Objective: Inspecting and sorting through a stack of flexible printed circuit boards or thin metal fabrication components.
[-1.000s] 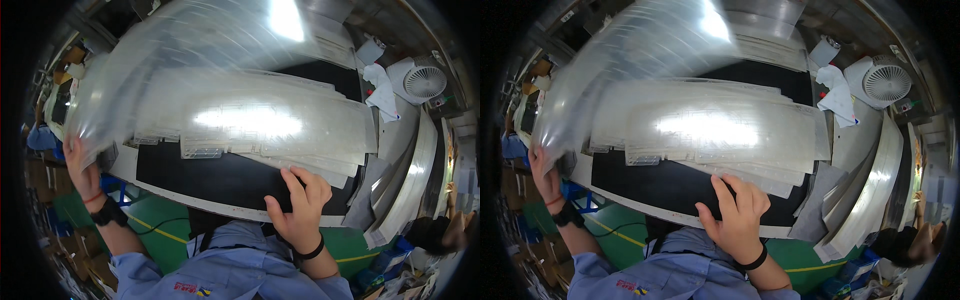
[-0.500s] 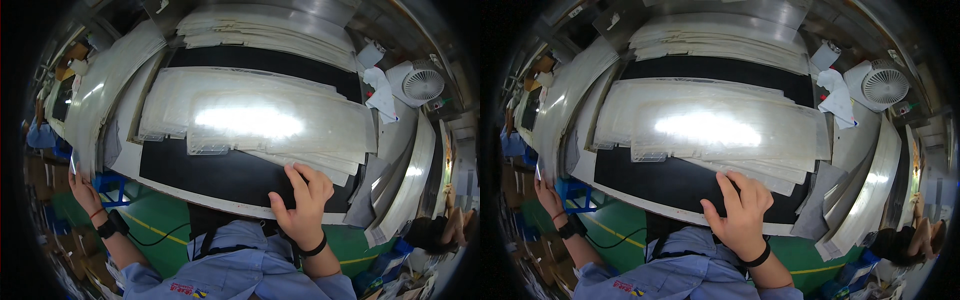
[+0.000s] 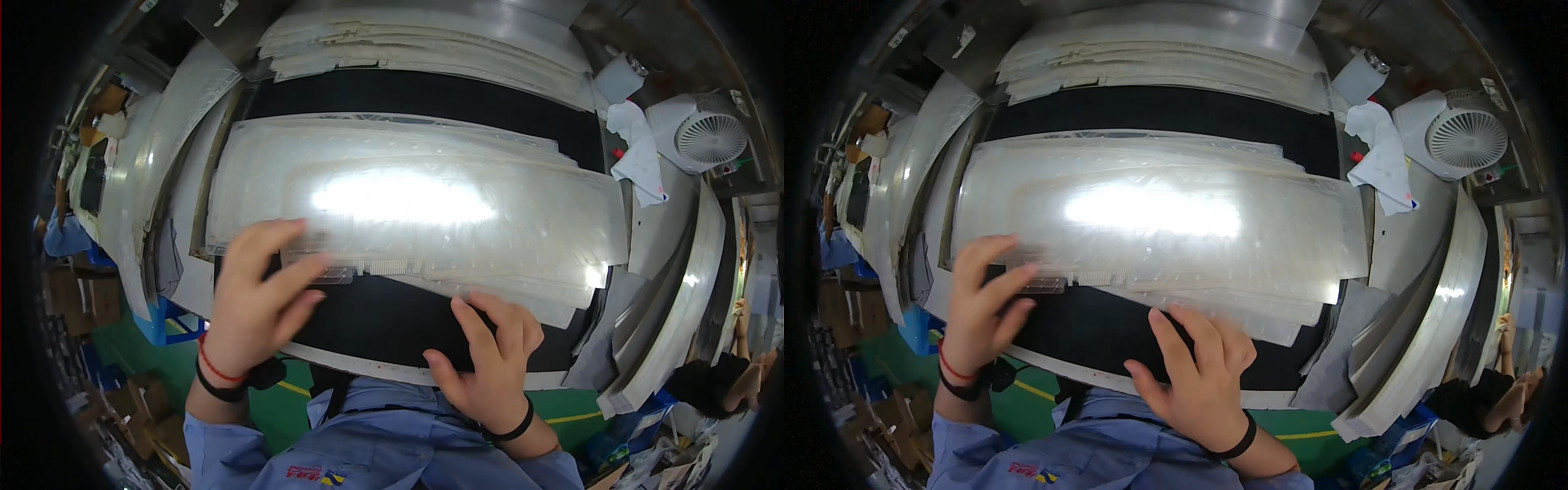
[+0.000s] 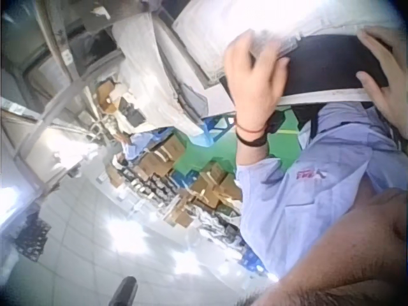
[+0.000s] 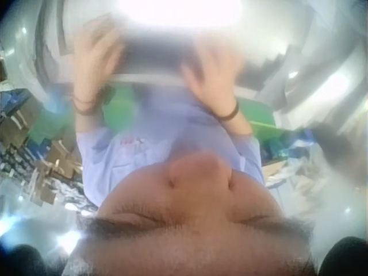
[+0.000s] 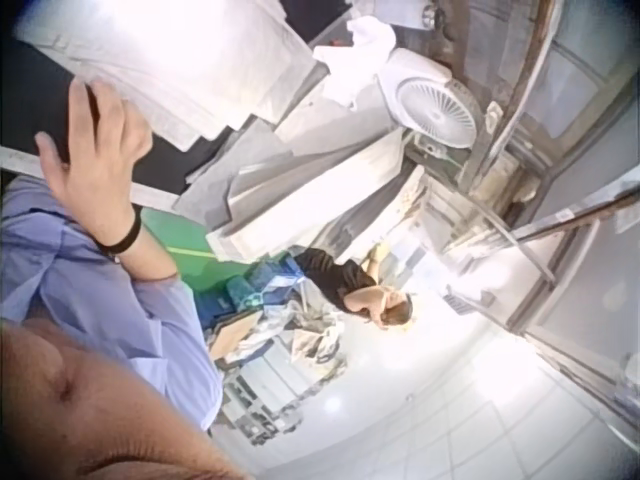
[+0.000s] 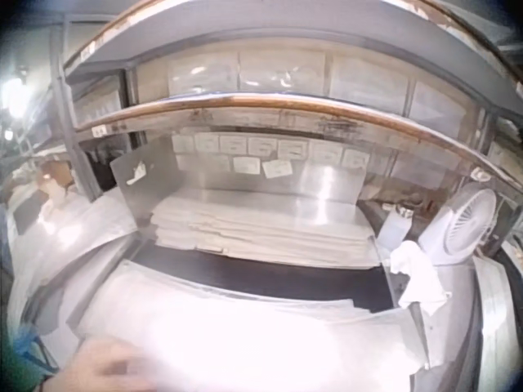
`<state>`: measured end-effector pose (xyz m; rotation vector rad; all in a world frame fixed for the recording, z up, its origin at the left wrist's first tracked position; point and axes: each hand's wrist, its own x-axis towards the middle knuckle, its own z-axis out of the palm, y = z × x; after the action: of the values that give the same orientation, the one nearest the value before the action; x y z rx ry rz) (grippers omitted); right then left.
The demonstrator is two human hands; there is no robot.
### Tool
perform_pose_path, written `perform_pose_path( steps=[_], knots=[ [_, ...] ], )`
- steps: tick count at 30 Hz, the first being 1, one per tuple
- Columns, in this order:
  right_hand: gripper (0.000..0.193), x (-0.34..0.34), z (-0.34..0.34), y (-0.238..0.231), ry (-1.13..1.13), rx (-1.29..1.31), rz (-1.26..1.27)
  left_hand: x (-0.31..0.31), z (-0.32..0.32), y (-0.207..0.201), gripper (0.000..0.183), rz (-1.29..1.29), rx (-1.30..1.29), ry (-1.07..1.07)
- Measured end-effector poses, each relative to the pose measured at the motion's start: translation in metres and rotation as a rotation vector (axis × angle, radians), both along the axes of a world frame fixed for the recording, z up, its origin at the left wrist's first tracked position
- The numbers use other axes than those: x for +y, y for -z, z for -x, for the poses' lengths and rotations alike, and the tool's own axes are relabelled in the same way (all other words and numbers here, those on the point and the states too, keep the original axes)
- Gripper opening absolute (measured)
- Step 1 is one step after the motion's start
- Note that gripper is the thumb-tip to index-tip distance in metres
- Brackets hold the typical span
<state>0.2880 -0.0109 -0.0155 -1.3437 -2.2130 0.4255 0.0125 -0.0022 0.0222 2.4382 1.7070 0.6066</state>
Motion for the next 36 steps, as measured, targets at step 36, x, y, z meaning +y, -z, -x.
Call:
perform_pose_path(
  steps=[36],
  knots=[
    [0.053,-0.005,-0.001,0.002,0.001,0.048,-0.099,-0.01,0.014,0.027,0.038,0.373,-1.079,-0.509]
  ],
)
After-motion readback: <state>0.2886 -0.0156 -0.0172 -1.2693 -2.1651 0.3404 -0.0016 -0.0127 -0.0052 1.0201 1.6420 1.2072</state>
